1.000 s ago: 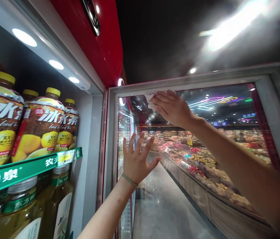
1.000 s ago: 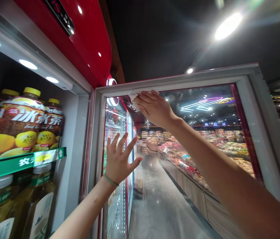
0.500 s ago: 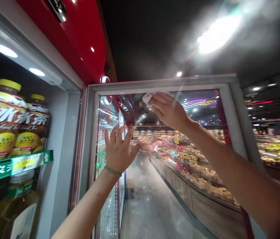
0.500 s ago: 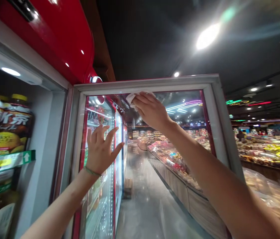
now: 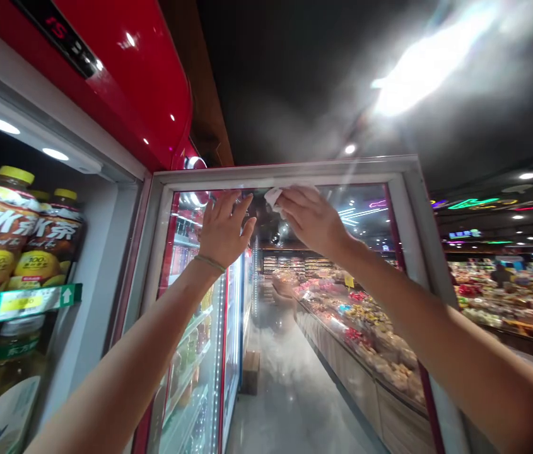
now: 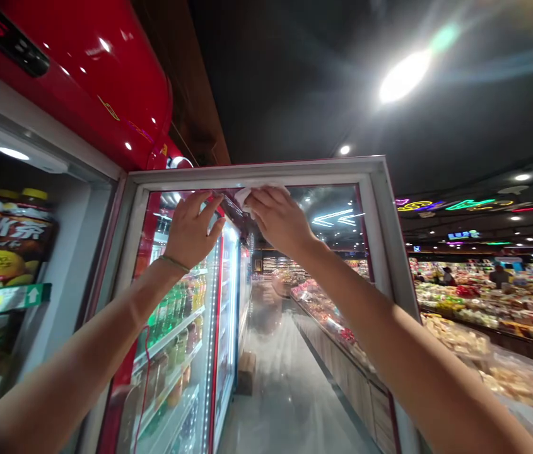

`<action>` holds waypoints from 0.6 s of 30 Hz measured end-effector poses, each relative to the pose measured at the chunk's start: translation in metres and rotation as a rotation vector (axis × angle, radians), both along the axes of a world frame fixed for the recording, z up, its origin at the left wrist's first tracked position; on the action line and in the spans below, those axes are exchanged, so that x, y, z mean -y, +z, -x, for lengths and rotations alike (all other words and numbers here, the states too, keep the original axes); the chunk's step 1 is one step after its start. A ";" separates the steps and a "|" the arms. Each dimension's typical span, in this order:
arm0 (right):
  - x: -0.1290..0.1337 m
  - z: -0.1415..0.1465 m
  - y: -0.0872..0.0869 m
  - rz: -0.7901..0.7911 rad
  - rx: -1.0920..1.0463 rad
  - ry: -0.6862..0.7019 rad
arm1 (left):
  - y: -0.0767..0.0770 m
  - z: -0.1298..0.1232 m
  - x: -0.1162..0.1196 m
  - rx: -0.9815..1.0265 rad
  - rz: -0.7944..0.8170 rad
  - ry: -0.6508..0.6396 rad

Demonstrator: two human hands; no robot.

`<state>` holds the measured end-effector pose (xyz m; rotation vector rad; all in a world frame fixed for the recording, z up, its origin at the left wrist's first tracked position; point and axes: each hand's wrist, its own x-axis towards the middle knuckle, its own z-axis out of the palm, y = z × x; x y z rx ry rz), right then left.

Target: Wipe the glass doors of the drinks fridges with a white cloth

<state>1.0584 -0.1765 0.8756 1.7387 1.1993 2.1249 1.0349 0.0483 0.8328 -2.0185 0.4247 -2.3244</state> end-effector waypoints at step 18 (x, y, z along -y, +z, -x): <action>0.043 -0.021 -0.006 -0.148 -0.011 -0.022 | -0.003 -0.026 0.036 0.021 -0.016 0.014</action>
